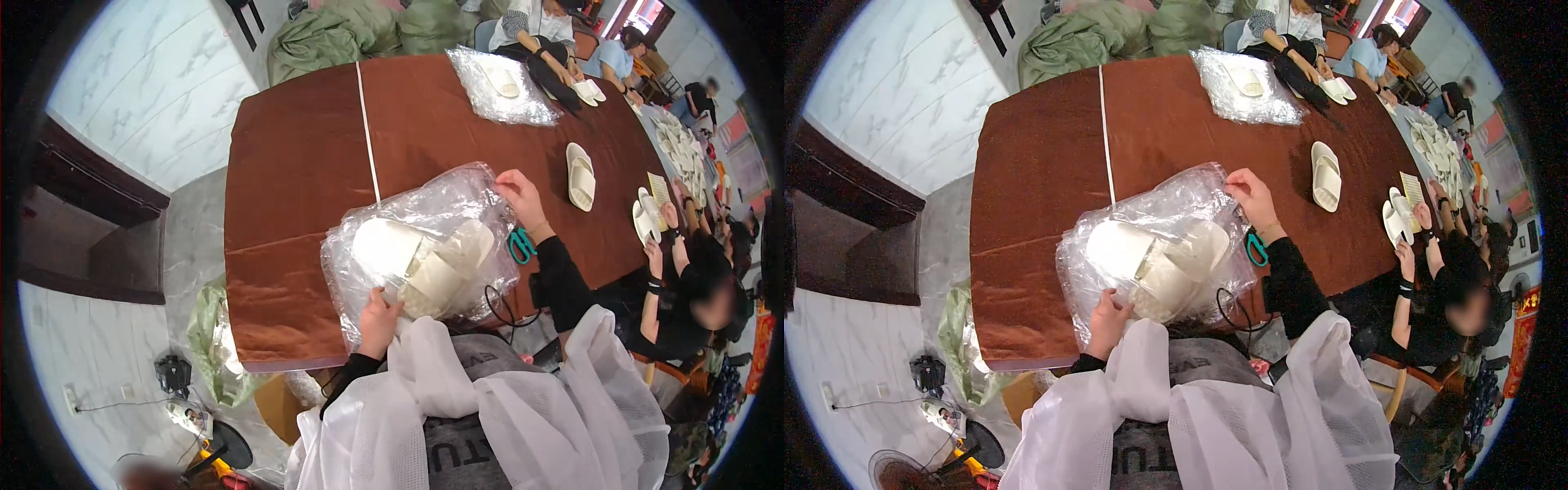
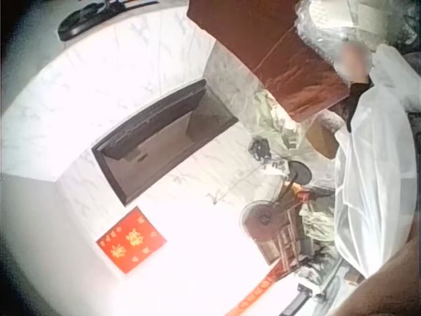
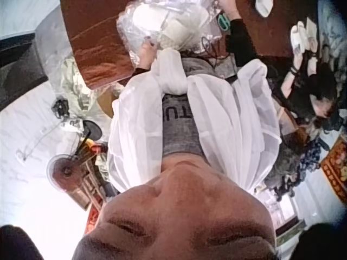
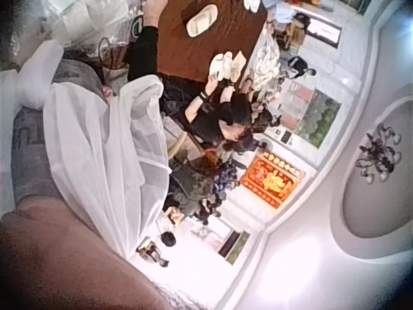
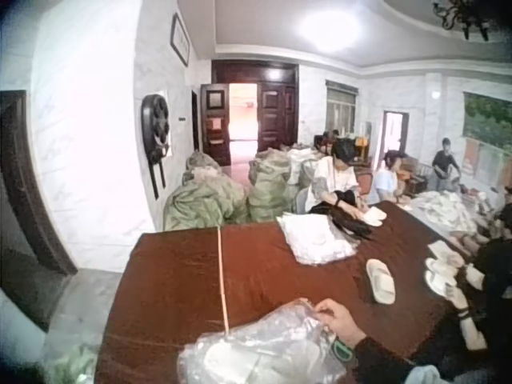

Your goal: Packing slippers into plastic bags and trimming excess plastic with scissors.

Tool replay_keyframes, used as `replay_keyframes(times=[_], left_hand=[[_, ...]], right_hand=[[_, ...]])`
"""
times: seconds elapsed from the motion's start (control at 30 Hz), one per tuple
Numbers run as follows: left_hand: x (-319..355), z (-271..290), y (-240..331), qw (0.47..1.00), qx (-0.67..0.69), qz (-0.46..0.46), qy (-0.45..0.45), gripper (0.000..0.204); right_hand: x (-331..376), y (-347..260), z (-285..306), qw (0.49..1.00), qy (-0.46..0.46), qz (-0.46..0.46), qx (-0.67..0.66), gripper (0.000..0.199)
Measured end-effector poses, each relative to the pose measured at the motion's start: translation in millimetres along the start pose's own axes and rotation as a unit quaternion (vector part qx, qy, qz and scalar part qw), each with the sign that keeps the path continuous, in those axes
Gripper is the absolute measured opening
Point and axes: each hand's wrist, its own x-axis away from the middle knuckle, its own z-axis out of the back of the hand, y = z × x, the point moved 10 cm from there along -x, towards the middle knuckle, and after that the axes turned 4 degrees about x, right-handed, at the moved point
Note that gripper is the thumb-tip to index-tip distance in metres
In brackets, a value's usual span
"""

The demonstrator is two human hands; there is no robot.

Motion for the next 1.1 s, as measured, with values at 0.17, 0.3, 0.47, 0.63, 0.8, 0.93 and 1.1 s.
replay_keyframes(times=[0.17, 0.3, 0.47, 0.63, 0.8, 0.93, 1.1], left_hand=[[-1, -7, 5, 0.996, -0.027, -0.083, 0.01, 0.025], [-2, -2, -3, 0.992, -0.018, -0.119, 0.02, 0.018], [0, 14, 10, 0.996, 0.055, -0.057, 0.04, 0.015], [17, 89, 33, 0.959, 0.204, -0.068, 0.184, 0.01], [31, 110, 38, 0.947, -0.173, -0.146, 0.227, 0.01], [15, 98, -31, 0.973, -0.01, -0.117, 0.198, 0.011], [11, 90, -41, 0.981, 0.106, -0.031, 0.157, 0.01]], right_hand=[[7, 52, 35, 0.972, 0.083, -0.146, 0.163, 0.048], [2, 16, -7, 0.981, -0.078, -0.022, 0.176, 0.026], [1, -100, -12, 0.993, -0.077, 0.055, 0.07, 0.013], [24, -140, -17, 0.997, -0.074, -0.025, 0.008, 0.015], [89, -75, -53, 0.902, -0.273, -0.262, -0.206, 0.04], [117, -8, -79, 0.901, -0.326, -0.263, -0.11, 0.053], [125, 6, -90, 0.859, -0.244, -0.306, -0.329, 0.056]])
